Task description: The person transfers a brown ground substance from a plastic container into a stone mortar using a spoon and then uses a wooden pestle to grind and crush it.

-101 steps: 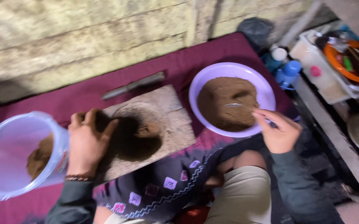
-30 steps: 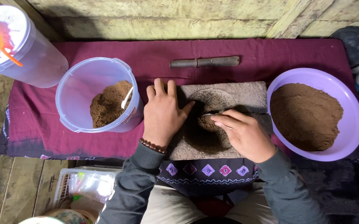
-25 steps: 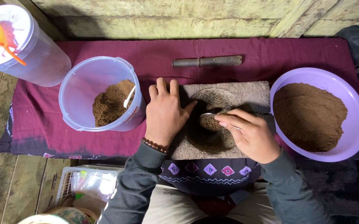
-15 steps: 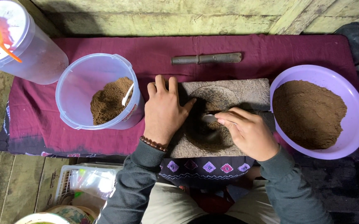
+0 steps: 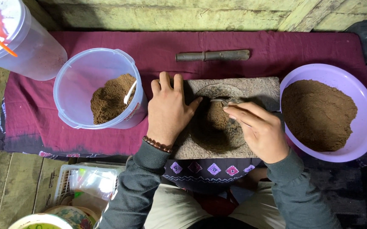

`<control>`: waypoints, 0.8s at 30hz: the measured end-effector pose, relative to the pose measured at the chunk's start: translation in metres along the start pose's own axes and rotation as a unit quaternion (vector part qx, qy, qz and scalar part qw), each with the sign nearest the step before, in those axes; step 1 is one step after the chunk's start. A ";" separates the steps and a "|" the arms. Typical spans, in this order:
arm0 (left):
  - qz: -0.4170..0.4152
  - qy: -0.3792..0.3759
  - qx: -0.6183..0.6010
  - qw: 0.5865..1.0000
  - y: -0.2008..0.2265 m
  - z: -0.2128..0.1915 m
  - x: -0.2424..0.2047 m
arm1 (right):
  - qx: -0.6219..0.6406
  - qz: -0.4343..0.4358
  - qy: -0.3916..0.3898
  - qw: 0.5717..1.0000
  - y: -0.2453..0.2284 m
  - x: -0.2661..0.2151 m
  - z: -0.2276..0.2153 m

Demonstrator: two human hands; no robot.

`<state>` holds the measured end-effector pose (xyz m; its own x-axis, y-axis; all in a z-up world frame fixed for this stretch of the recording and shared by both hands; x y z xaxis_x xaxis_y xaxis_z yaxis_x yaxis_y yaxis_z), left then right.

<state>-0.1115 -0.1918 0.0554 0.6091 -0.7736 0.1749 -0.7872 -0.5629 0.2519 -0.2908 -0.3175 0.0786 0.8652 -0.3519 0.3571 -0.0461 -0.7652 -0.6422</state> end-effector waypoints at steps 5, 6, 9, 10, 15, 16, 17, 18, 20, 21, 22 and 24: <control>0.001 0.004 0.000 1.000 0.001 -0.002 0.000 | -0.013 0.025 -0.043 0.999 0.011 -0.004 0.006; 0.001 0.004 -0.001 1.000 0.001 -0.002 0.000 | -0.024 0.030 -0.058 0.998 0.013 -0.005 0.009; 0.000 0.005 -0.001 1.000 0.001 -0.001 0.000 | -0.029 0.025 -0.061 0.997 0.017 -0.006 0.009; 0.000 0.005 -0.001 1.000 0.000 0.000 0.000 | -0.029 0.024 -0.061 0.997 0.016 -0.006 0.009; -0.003 0.001 -0.008 1.000 -0.001 0.001 0.000 | 0.019 -0.006 -0.028 0.999 0.012 -0.006 0.006; -0.003 0.000 -0.009 1.000 0.000 0.000 0.000 | 0.019 -0.006 -0.029 0.999 0.012 -0.006 0.006; -0.004 -0.001 -0.011 1.000 0.000 -0.001 0.000 | 0.033 -0.004 -0.041 0.999 0.011 -0.007 0.006; -0.004 -0.003 -0.014 1.000 0.000 -0.003 0.000 | 0.046 -0.003 -0.054 0.997 0.010 -0.007 0.007; -0.004 -0.003 -0.013 1.000 0.001 -0.003 -0.001 | 0.031 -0.011 -0.057 0.998 0.011 -0.007 0.008; -0.004 -0.004 -0.012 1.000 0.001 -0.003 -0.001 | 0.015 -0.018 -0.060 0.998 0.012 -0.007 0.009; -0.004 -0.004 -0.013 1.000 0.001 -0.003 -0.001 | 0.015 -0.018 -0.060 0.998 0.013 -0.008 0.010; -0.006 -0.006 -0.012 1.000 0.001 -0.003 -0.001 | -0.011 -0.012 -0.058 0.998 0.016 -0.007 0.012</control>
Point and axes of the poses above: each hand's wrist, its own x-axis towards the middle knuckle, its own z-axis out of the palm, y = z × x, the point moved 3 cm from there along x, towards the middle knuckle, and after that the axes turned 8 degrees about z, right-handed, at the moved point
